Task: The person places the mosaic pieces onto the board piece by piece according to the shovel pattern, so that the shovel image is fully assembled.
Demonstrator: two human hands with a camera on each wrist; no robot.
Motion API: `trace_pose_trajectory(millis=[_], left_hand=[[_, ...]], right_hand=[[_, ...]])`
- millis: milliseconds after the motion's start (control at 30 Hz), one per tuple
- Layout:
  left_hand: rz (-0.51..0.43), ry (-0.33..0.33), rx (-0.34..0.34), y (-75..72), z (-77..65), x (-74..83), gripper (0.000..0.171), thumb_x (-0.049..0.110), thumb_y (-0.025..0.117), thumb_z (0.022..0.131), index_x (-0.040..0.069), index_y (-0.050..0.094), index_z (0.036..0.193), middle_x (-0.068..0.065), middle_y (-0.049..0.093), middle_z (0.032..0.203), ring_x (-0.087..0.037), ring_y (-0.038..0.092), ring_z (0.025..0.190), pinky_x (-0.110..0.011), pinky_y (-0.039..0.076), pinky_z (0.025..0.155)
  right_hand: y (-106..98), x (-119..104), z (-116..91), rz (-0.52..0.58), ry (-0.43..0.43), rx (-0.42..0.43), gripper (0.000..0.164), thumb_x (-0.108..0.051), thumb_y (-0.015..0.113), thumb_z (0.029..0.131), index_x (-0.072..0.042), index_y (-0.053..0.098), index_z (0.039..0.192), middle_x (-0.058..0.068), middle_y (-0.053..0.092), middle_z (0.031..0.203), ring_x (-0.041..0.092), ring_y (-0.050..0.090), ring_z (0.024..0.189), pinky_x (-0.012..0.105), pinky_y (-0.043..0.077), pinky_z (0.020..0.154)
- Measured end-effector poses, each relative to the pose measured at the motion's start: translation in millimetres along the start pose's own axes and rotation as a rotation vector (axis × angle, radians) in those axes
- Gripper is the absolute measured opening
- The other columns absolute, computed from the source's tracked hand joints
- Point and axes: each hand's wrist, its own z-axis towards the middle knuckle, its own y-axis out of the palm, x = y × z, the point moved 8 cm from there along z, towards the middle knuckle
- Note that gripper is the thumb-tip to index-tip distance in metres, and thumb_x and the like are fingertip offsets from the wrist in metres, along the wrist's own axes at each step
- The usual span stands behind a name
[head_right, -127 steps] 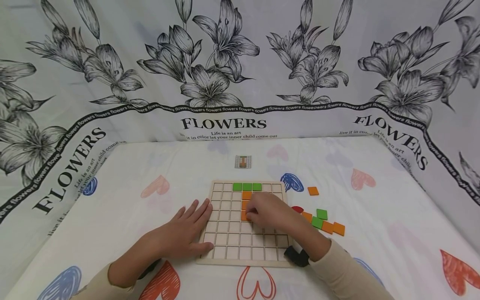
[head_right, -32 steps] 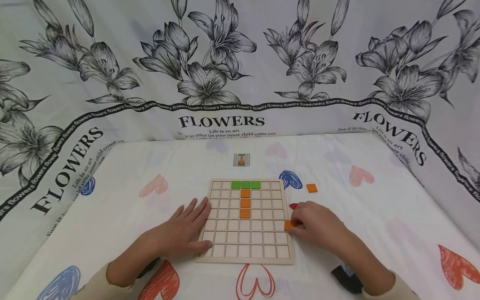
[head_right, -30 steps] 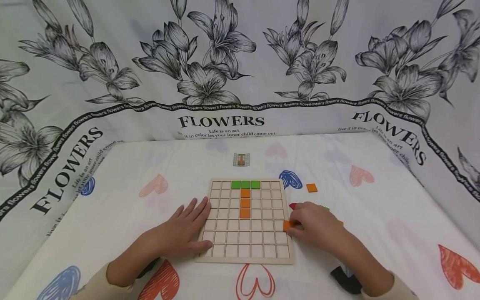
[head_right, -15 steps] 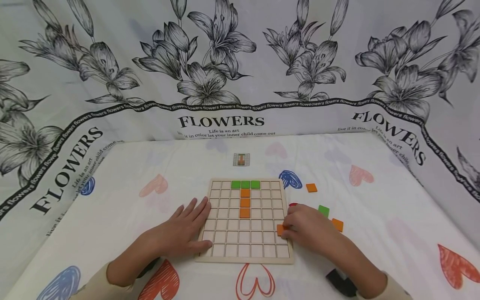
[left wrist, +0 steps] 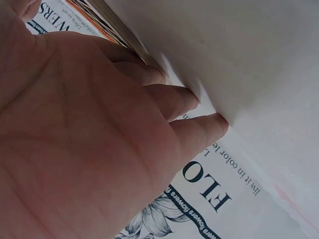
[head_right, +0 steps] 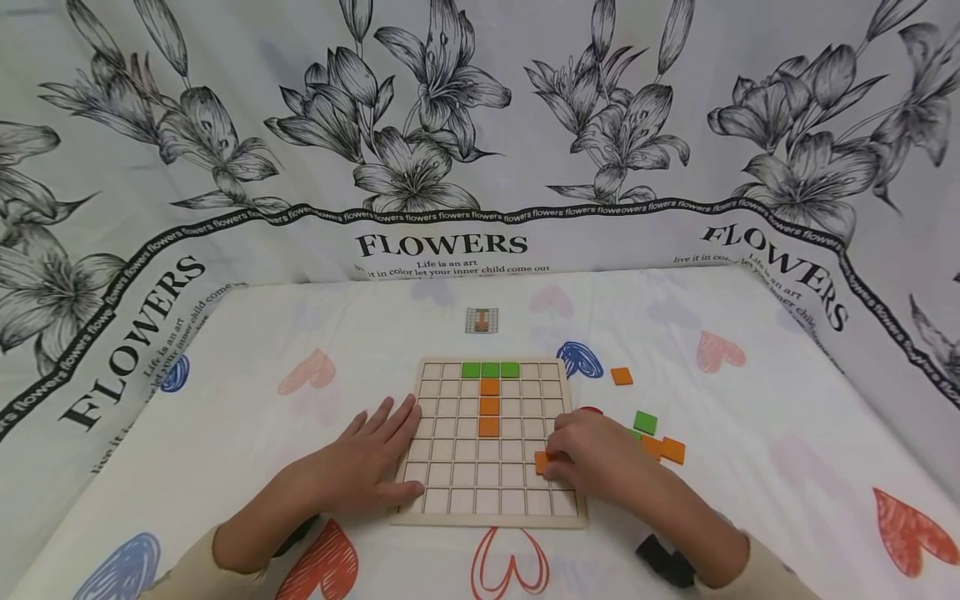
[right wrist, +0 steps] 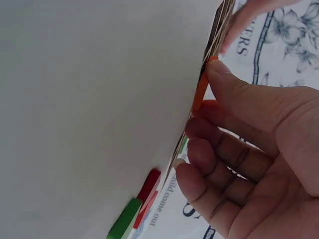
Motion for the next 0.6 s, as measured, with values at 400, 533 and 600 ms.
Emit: trace_pose_trajectory(millis=[400,533,600], left_hand=[[0.007,0.002,0.0,0.8,-0.1,0.0,0.096,0.06,0.059,0.093,0.002,0.02,0.159,-0.013,0.01,0.167,-0.038,0.006,0.151,-0.062,0.014,0.115],[0.015,-0.001,-0.003,1.4,0.2,-0.6,0.096,0.061,0.058,0.093,0.003,0.02,0.16,-0.012,0.01,0.167,-0.038,0.006,0.151,-0.062,0.015,0.115],[0.013,-0.001,-0.004,1.5,0.2,-0.4,0.096,0.06,0.058,0.093,0.003,0.02,0.16,-0.012,0.01,0.167,-0.038,0.006,0.151,-0.062,0.015,0.115]], right_hand=[[8.5,-14.9,17.6,-0.014,-0.016,-0.035,0.014,-0.021,0.085,0.082,-0.02,0.072,0.076,-0.016,0.046,0.072,0.004,0.043,0.067,0.021,0.041,0.058],[12.9,-19.2,25.0,-0.037,-0.003,-0.054,0.019,-0.025,0.085,0.082,-0.021,0.069,0.073,-0.015,0.044,0.07,0.006,0.042,0.067,0.022,0.04,0.057],[14.5,-21.4,28.8,-0.044,-0.002,-0.06,0.02,-0.026,0.085,0.082,-0.02,0.069,0.072,-0.015,0.046,0.07,0.007,0.043,0.068,0.022,0.041,0.058]])
